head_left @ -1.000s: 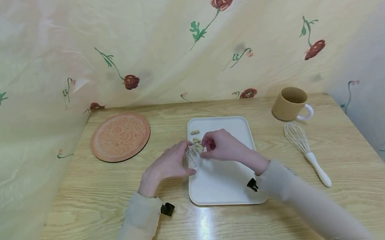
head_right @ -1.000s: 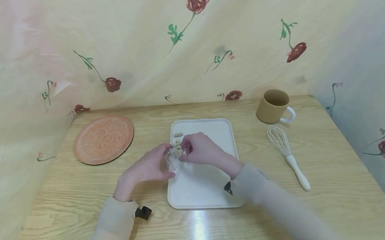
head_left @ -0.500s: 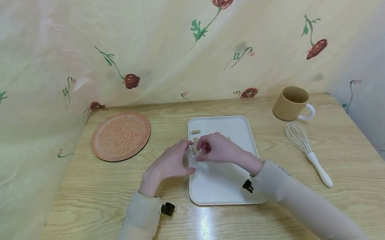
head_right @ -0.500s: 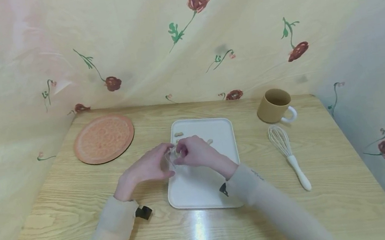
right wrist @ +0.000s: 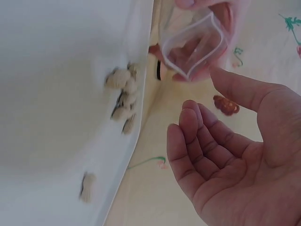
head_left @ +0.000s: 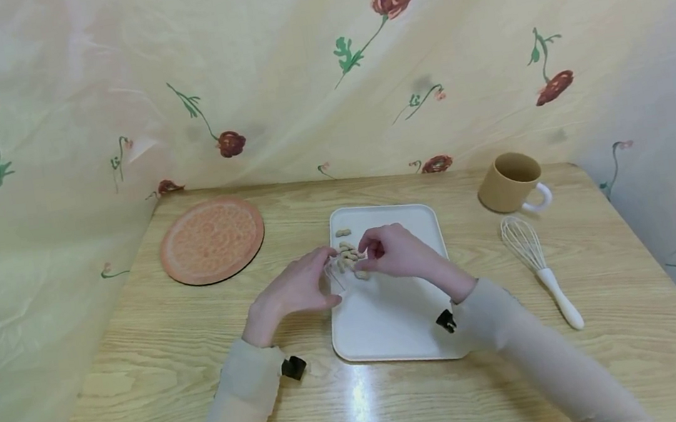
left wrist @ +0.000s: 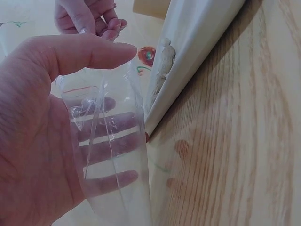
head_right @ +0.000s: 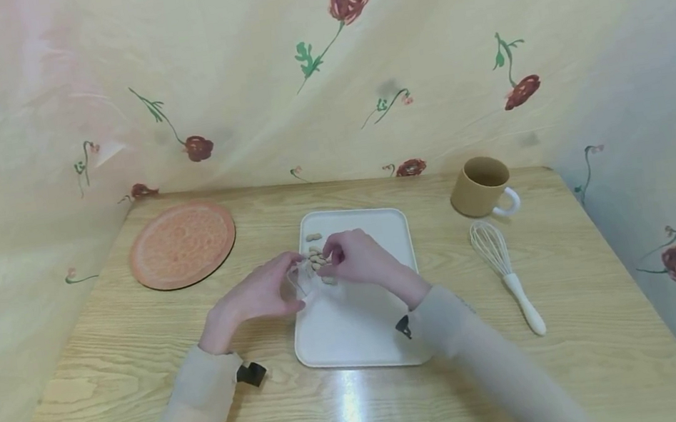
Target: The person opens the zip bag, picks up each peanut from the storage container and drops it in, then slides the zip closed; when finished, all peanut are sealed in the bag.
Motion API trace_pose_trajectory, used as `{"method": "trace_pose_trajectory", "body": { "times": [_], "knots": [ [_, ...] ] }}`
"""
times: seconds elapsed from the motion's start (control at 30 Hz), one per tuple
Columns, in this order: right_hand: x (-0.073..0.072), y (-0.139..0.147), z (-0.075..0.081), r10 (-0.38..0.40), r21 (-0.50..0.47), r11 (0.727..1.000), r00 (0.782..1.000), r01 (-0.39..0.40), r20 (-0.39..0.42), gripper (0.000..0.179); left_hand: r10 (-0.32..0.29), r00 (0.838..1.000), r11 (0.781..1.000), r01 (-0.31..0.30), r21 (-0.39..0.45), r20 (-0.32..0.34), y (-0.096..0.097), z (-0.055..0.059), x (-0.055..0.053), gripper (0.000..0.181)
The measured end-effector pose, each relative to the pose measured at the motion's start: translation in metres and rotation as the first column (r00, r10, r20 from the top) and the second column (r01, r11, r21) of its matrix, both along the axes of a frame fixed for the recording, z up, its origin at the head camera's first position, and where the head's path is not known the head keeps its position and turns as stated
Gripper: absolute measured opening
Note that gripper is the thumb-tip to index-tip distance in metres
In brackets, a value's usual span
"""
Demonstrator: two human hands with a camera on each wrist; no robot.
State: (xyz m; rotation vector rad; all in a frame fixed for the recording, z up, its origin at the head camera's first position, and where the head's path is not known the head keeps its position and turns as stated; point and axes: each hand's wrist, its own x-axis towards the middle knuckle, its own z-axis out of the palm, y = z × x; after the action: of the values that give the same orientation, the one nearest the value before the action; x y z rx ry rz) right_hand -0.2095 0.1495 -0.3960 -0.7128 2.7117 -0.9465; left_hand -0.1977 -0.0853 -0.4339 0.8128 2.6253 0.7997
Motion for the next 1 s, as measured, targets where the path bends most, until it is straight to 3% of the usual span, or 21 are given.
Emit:
{"method": "trace_pose_trajectory", "body": {
  "times": [0.17, 0.3, 0.53, 0.77, 1.0],
  "knots": [
    [-0.015, 0.024, -0.001, -0.073, 0.013, 0.997, 0.997, 0.074, -0.036, 0.03, 0.007, 1.0, 1.0, -0.007, 0.003, 0.025, -0.001, 0.0, -0.001, 0.08],
    [-0.027, 0.045, -0.004, -0.134, 0.033, 0.99, 0.991, 0.135, -0.018, 0.033, 0.02, 0.999, 1.0, -0.021, 0.008, 0.047, -0.002, 0.001, -0.001, 0.08],
    [-0.041, 0.067, -0.017, -0.145, 0.149, 0.978, 0.989, 0.144, -0.005, 0.04, 0.026, 0.998, 1.0, -0.027, 0.014, 0.058, -0.004, 0.0, 0.0, 0.079],
    [-0.044, 0.066, -0.031, -0.166, 0.278, 0.949, 0.985, 0.145, 0.055, 0.045, 0.018, 0.999, 1.0, -0.019, 0.006, 0.048, -0.005, -0.001, 0.0, 0.08],
    [-0.043, 0.061, -0.038, -0.161, 0.311, 0.94, 0.986, 0.138, 0.049, 0.037, 0.012, 0.999, 1.0, -0.012, 0.001, 0.051, -0.004, -0.001, -0.001, 0.081]
  ]
}}
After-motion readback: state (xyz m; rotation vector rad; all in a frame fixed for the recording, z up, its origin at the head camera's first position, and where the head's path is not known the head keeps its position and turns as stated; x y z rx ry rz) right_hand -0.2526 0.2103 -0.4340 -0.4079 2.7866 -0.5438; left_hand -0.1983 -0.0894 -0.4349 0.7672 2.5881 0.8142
